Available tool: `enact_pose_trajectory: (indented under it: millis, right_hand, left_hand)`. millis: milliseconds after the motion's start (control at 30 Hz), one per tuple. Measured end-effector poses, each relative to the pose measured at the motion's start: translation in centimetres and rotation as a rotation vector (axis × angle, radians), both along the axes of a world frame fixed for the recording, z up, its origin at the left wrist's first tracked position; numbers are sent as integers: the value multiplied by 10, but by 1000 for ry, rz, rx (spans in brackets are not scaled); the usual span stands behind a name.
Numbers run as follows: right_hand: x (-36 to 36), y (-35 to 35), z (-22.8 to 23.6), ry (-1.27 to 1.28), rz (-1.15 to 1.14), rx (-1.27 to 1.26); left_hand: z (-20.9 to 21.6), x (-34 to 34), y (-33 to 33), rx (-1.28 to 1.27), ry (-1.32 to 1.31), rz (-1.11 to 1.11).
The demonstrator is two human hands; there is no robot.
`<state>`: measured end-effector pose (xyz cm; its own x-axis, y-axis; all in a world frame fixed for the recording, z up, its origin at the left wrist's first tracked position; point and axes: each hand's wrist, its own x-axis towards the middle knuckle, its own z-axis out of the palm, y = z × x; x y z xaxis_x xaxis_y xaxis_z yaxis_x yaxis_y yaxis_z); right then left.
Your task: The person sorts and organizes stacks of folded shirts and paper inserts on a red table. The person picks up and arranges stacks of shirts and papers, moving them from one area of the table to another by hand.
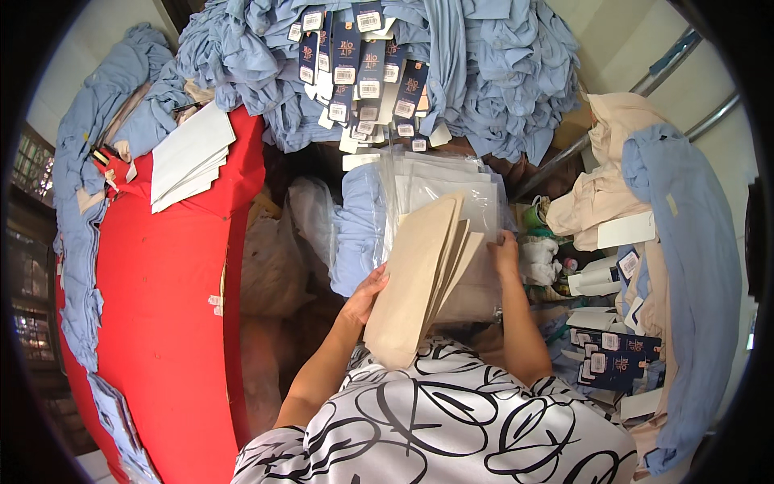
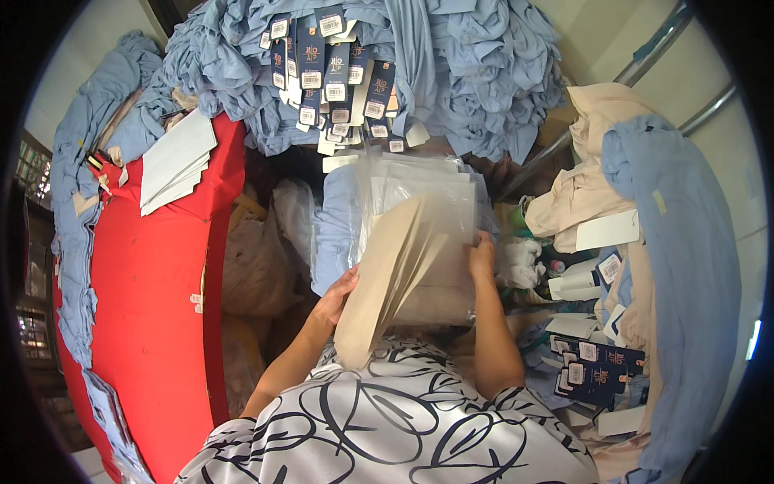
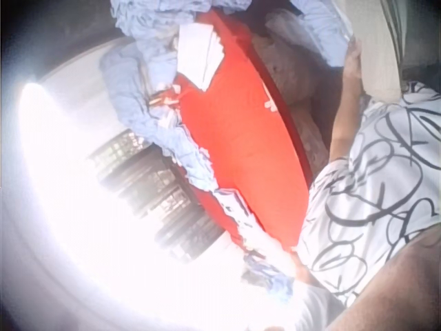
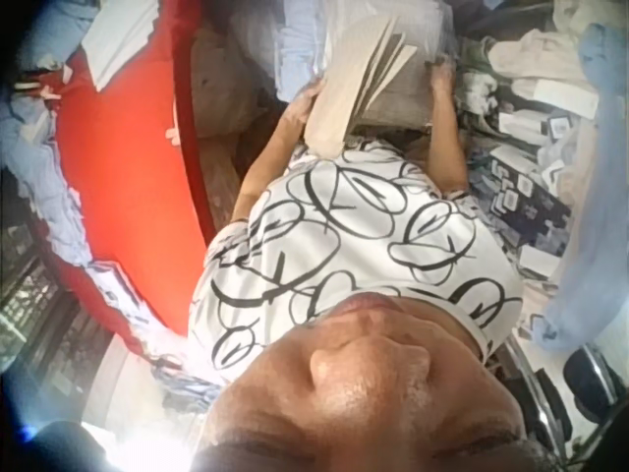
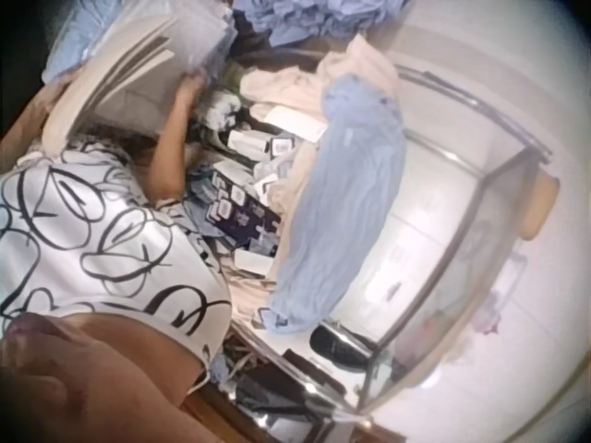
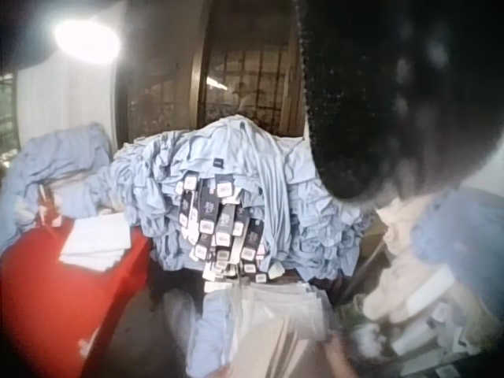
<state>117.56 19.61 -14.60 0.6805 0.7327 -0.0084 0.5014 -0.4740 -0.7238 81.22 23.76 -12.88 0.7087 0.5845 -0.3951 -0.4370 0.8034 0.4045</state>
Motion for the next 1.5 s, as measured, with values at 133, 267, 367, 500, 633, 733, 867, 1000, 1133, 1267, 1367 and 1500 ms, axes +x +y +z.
enact_pose_trajectory:
  millis: [133, 267, 367, 500, 633, 733, 867, 1000, 1133, 1267, 1367, 1500]
  right_hand:
    - [29, -14, 12, 35, -8, 25]
    - [62, -26, 12, -152, -32, -119]
    - [65, -20, 11, -146, -50, -134]
    - [49, -5, 18, -90, -21, -139]
    - [24, 13, 23, -64, -22, -203]
    - [-6, 23, 27, -456, -71, -340]
    - [-91, 58, 99, -478, -67, -379]
    - [-224, 113, 168, 756, 699, 53]
    - [-370, 123, 250, 1129, 1026, 91]
    - [-402, 183, 258, 749, 1098, 83]
    - [-428, 206, 307, 723, 1208, 204]
    - [-470, 236, 359, 120, 1208, 453]
  left_hand:
    - [4, -16, -4, -15, -56, 87]
    - [3, -61, -1, -5, -98, 290]
    - [13, -96, 3, -13, 21, 420]
    - [56, -134, 8, -35, -467, 534]
    - [78, -157, 21, 30, -476, 571]
    - [99, -174, 25, 8, -384, 613]
    - [129, -196, 31, -37, -351, 662]
    - [106, -218, 58, 201, -246, 589]
    - [150, -238, 89, 380, 272, 737]
    - [182, -281, 108, 512, 545, 871]
    - [172, -314, 117, 641, 635, 707]
    - [168, -340, 124, 470, 584, 701]
